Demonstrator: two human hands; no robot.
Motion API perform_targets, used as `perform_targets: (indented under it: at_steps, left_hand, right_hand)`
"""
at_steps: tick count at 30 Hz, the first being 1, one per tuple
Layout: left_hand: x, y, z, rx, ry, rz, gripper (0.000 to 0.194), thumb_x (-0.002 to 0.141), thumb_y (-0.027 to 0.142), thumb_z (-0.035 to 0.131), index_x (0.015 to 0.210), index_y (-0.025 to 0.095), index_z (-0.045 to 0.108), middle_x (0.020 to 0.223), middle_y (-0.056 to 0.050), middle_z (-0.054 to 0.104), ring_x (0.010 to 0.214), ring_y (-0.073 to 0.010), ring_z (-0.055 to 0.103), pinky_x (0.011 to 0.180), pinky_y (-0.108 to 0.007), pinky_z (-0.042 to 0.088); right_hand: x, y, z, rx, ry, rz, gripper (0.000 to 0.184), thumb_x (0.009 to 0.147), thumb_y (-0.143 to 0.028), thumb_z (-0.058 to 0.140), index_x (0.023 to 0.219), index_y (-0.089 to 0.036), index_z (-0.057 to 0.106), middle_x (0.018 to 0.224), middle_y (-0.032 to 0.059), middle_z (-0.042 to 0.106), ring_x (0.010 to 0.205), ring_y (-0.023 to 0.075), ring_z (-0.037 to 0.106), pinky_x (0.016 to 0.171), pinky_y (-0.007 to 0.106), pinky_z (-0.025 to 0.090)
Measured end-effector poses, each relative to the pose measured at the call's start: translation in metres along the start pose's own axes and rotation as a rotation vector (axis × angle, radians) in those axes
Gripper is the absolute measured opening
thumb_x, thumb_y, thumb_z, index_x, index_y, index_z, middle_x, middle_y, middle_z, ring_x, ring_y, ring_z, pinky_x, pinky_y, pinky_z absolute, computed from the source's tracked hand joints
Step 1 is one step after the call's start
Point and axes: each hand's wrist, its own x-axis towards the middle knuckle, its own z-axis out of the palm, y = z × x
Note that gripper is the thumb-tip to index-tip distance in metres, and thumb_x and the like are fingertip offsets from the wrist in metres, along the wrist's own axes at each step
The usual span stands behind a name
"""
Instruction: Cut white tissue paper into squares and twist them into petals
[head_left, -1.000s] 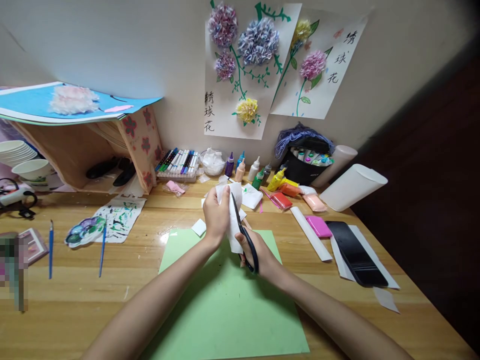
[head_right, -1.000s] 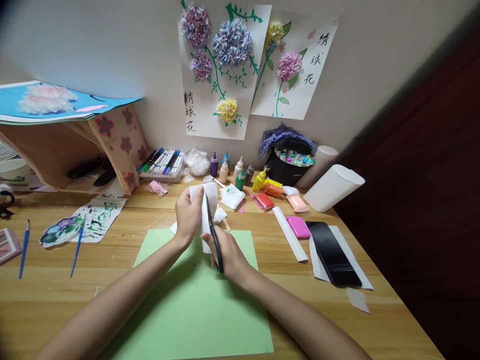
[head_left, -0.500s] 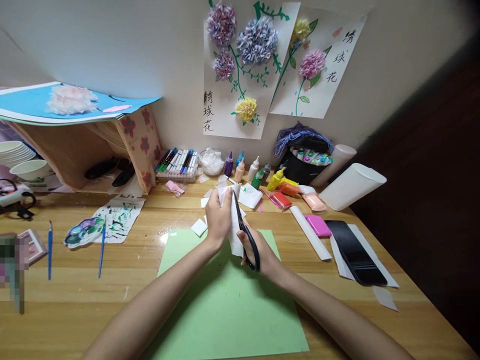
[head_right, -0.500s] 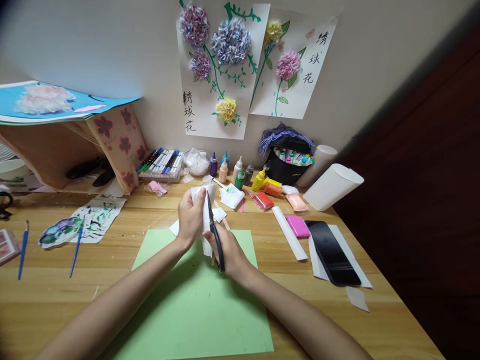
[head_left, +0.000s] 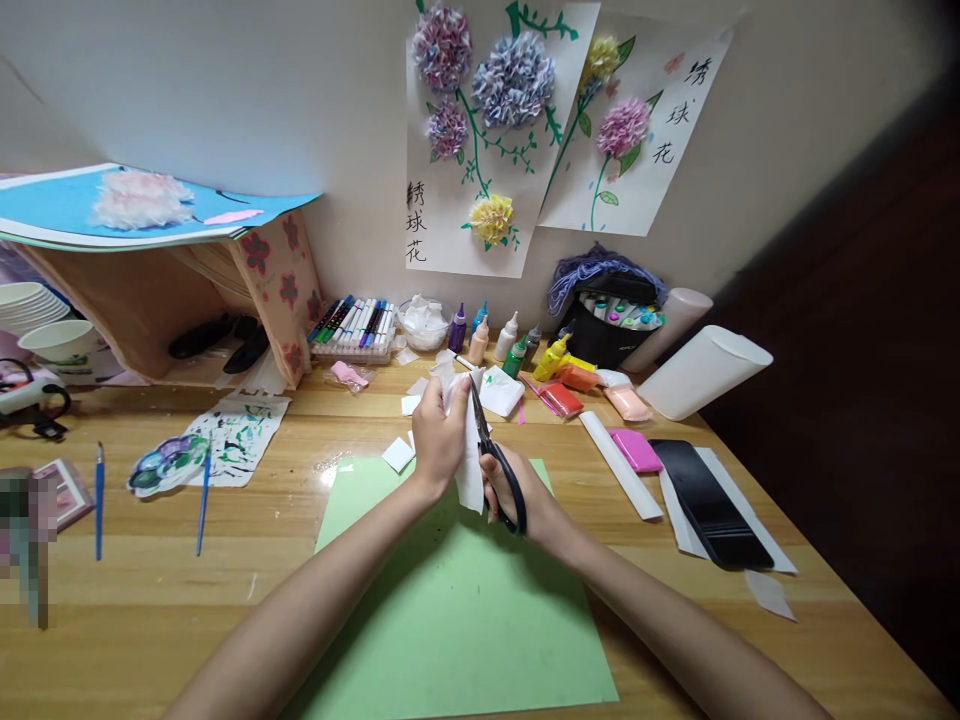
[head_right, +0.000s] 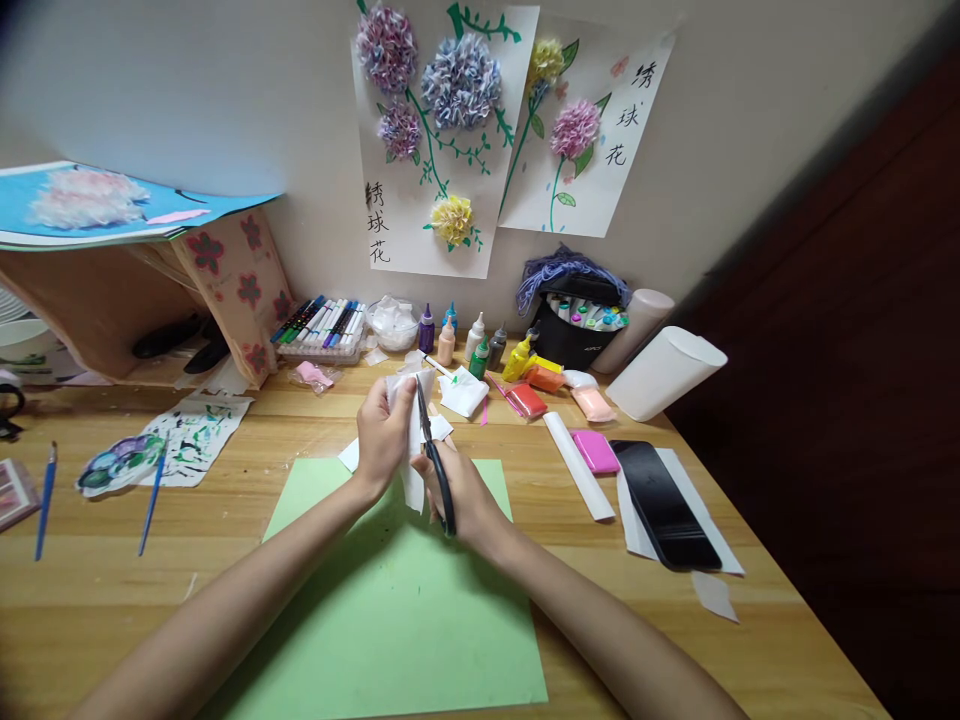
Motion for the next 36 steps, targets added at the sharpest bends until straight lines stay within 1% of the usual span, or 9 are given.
perform_targets:
  at_steps: [5, 9, 17, 23, 26, 29, 31, 33, 36]
  left_hand:
    - [-0.001, 0.001, 0.000, -0.014, -0.030, 0.019, 0.034, 0.086, 0.043, 0.049, 0.065, 0.019, 0.037, 0.061, 0.004, 0.041, 0.058, -0.0107, 0.038, 0.057, -0.022, 0.028]
    - [-0.002, 0.003, 0.000, -0.030, -0.060, 0.027, 0.033, 0.086, 0.043, 0.049, 0.066, 0.019, 0.040, 0.061, 0.004, 0.042, 0.059, -0.0108, 0.038, 0.058, -0.022, 0.029]
    - [0.000, 0.006, -0.001, -0.214, -0.207, 0.003, 0.036, 0.084, 0.051, 0.049, 0.068, 0.019, 0.048, 0.063, 0.002, 0.046, 0.059, -0.0118, 0.040, 0.058, -0.023, 0.031]
    - [0.005, 0.009, -0.003, -0.186, -0.382, 0.071, 0.042, 0.087, 0.053, 0.039, 0.064, 0.018, 0.048, 0.062, 0.001, 0.048, 0.060, -0.0131, 0.043, 0.059, -0.025, 0.033]
    - [0.014, 0.014, -0.008, -0.153, -0.551, -0.028, 0.041, 0.083, 0.054, 0.046, 0.065, 0.017, 0.052, 0.065, -0.001, 0.053, 0.062, -0.0137, 0.048, 0.058, -0.024, 0.035]
    - [0.024, 0.017, -0.017, -0.117, -0.857, -0.178, 0.037, 0.071, 0.049, 0.065, 0.062, 0.016, 0.053, 0.060, 0.001, 0.052, 0.055, -0.0118, 0.047, 0.050, -0.022, 0.032]
    - [0.031, 0.020, -0.024, -0.167, -0.924, -0.219, 0.036, 0.068, 0.046, 0.068, 0.061, 0.016, 0.051, 0.058, 0.001, 0.052, 0.052, -0.0106, 0.047, 0.048, -0.021, 0.031]
    - [0.038, 0.023, -0.033, -0.194, -0.897, -0.250, 0.032, 0.070, 0.045, 0.066, 0.064, 0.017, 0.052, 0.059, 0.000, 0.054, 0.050, -0.0106, 0.048, 0.047, -0.021, 0.033]
    - [0.051, 0.029, -0.055, -0.121, -0.794, -0.187, 0.028, 0.072, 0.043, 0.064, 0.068, 0.017, 0.054, 0.057, 0.000, 0.052, 0.046, -0.0092, 0.044, 0.042, -0.020, 0.028]
  right_hand:
    - [0.001, 0.003, 0.000, 0.033, 0.010, -0.027, 0.062, 0.074, -0.079, 0.027, 0.074, -0.019, 0.043, 0.047, -0.0055, 0.045, 0.039, 0.0108, 0.049, 0.039, 0.021, 0.039]
    - [-0.003, 0.002, 0.004, 0.077, 0.080, -0.018, 0.055, 0.078, -0.074, 0.035, 0.074, -0.019, 0.043, 0.044, -0.0064, 0.044, 0.037, 0.0101, 0.047, 0.038, 0.020, 0.037]
    - [-0.002, -0.023, -0.003, 0.292, 0.412, -0.087, 0.044, 0.083, -0.062, 0.043, 0.076, -0.019, 0.047, 0.046, -0.0054, 0.047, 0.043, 0.0114, 0.050, 0.048, 0.023, 0.044]
    - [0.006, -0.033, -0.021, 0.111, 0.387, -0.102, 0.034, 0.077, -0.050, 0.060, 0.074, -0.017, 0.052, 0.055, -0.0009, 0.057, 0.051, 0.0137, 0.057, 0.053, 0.025, 0.046]
    - [0.007, -0.031, -0.024, 0.133, 0.484, -0.133, 0.030, 0.081, -0.046, 0.057, 0.072, -0.017, 0.053, 0.055, -0.0003, 0.058, 0.053, 0.0143, 0.058, 0.056, 0.026, 0.048]
    - [0.009, -0.030, -0.026, 0.159, 0.560, -0.179, 0.032, 0.084, -0.043, 0.054, 0.066, -0.017, 0.054, 0.060, 0.0021, 0.060, 0.059, 0.0153, 0.060, 0.063, 0.027, 0.050]
    - [0.011, -0.028, -0.027, 0.189, 0.554, -0.191, 0.036, 0.084, -0.046, 0.053, 0.062, -0.017, 0.052, 0.059, 0.0021, 0.059, 0.060, 0.0153, 0.061, 0.067, 0.028, 0.050]
    - [0.013, -0.024, -0.025, 0.298, 0.484, -0.166, 0.038, 0.084, -0.052, 0.050, 0.067, -0.018, 0.051, 0.054, -0.0014, 0.054, 0.053, 0.0136, 0.058, 0.066, 0.029, 0.051]
    - [0.014, -0.015, -0.019, 0.479, 0.232, -0.082, 0.048, 0.082, -0.067, 0.040, 0.078, -0.020, 0.048, 0.049, -0.0063, 0.046, 0.043, 0.0109, 0.050, 0.062, 0.030, 0.051]
